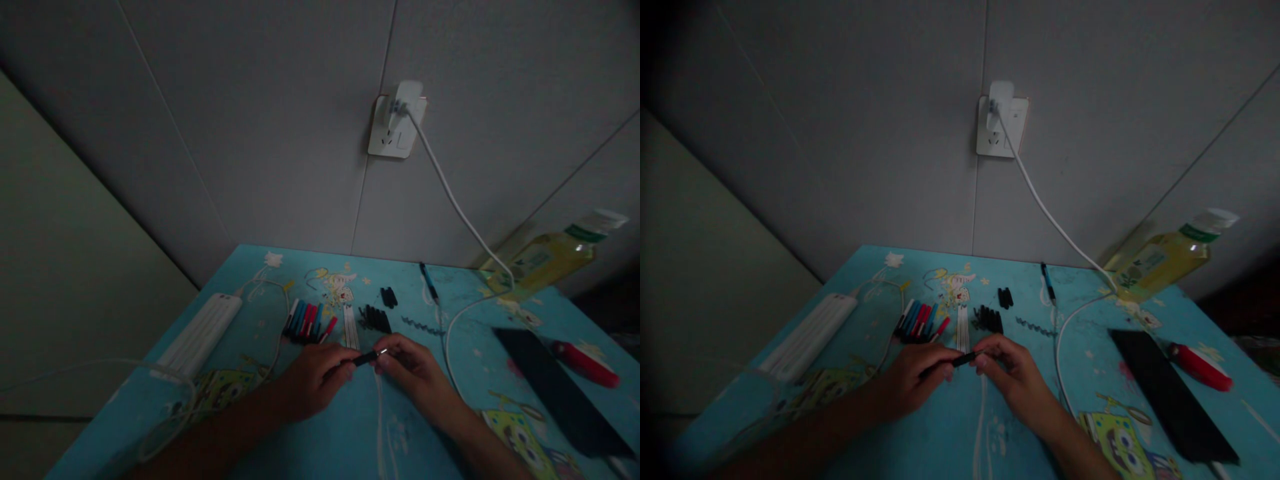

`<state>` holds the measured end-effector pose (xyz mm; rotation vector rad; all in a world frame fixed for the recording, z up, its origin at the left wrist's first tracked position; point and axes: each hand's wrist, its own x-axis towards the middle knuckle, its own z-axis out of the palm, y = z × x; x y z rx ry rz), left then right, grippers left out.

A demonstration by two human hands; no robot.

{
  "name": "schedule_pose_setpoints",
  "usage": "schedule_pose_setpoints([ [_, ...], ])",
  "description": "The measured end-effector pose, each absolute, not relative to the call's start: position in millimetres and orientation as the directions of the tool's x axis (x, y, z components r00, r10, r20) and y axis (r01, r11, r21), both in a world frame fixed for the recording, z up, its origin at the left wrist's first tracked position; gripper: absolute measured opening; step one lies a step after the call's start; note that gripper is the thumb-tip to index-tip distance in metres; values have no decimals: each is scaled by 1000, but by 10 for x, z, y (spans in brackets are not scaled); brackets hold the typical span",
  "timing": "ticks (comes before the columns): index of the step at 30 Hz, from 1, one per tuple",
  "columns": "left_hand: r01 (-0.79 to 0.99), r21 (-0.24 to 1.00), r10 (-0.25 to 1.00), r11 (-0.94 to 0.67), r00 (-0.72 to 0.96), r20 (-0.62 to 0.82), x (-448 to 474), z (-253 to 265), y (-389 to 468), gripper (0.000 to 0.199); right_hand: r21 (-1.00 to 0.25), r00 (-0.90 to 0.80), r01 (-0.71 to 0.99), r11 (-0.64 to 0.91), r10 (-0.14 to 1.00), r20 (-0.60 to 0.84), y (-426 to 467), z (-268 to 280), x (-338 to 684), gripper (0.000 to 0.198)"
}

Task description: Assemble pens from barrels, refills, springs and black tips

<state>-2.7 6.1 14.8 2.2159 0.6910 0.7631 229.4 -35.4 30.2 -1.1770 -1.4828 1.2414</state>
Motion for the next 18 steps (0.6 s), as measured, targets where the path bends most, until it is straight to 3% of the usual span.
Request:
schedule_pose_setpoints([
  [4, 234, 755, 642, -612, 706, 301, -24, 140, 60, 26, -990, -182, 131, 52, 983, 27, -341, 272, 2307, 18],
  [11, 318, 650, 637, -690, 692, 339, -16, 70, 82, 26, -962, -174, 255, 93, 984, 49, -328, 267, 2297, 19],
  [18, 457, 419, 616, -785, 649, 446, 14, 102, 103, 18, -842, -252, 485, 236, 960, 124, -348, 276, 2268, 19],
])
